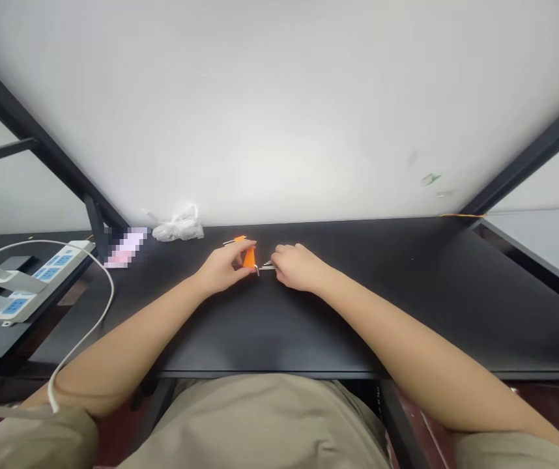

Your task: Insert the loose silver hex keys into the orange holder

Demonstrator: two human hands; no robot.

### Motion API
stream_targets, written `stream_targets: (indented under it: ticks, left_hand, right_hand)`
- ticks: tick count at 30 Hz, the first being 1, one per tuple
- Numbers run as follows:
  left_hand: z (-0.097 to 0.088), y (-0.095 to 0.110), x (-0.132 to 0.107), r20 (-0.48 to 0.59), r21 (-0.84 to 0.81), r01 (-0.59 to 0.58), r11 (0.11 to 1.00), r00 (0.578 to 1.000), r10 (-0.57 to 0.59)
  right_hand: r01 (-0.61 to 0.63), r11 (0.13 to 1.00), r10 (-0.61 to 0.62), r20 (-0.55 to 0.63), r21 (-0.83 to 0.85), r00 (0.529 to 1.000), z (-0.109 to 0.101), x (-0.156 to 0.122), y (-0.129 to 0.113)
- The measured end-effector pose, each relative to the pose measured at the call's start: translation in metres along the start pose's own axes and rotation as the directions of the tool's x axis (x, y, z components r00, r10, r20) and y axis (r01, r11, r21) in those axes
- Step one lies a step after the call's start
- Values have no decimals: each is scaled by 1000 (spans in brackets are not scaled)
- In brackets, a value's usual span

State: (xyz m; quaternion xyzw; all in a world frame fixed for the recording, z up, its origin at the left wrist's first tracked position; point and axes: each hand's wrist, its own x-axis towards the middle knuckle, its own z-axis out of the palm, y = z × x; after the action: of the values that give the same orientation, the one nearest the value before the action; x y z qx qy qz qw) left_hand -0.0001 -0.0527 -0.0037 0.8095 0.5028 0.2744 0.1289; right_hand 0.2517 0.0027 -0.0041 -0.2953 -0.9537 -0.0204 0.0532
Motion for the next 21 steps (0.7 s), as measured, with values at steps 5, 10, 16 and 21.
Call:
stream_targets:
  ticks: [5, 10, 16, 21]
  left_hand:
    - [-1, -2, 1, -3, 22, 6, 1000, 1000, -6]
    - [0, -3, 2, -2, 22, 21, 1000, 1000, -21]
    - [-1, -2, 0, -18, 23, 12, 1000, 1000, -12]
    - [-1, -1, 0, -34, 22, 13, 1000, 999, -12]
  right_hand:
    - [-10, 996, 13, 34, -85, 999, -3, -5, 5]
    - [4, 996, -9, -59, -87, 998, -4, -8, 6]
    - [29, 976, 15, -198, 217, 980, -9, -7, 4]
    - [124, 947, -40, -274, 295, 961, -9, -10, 6]
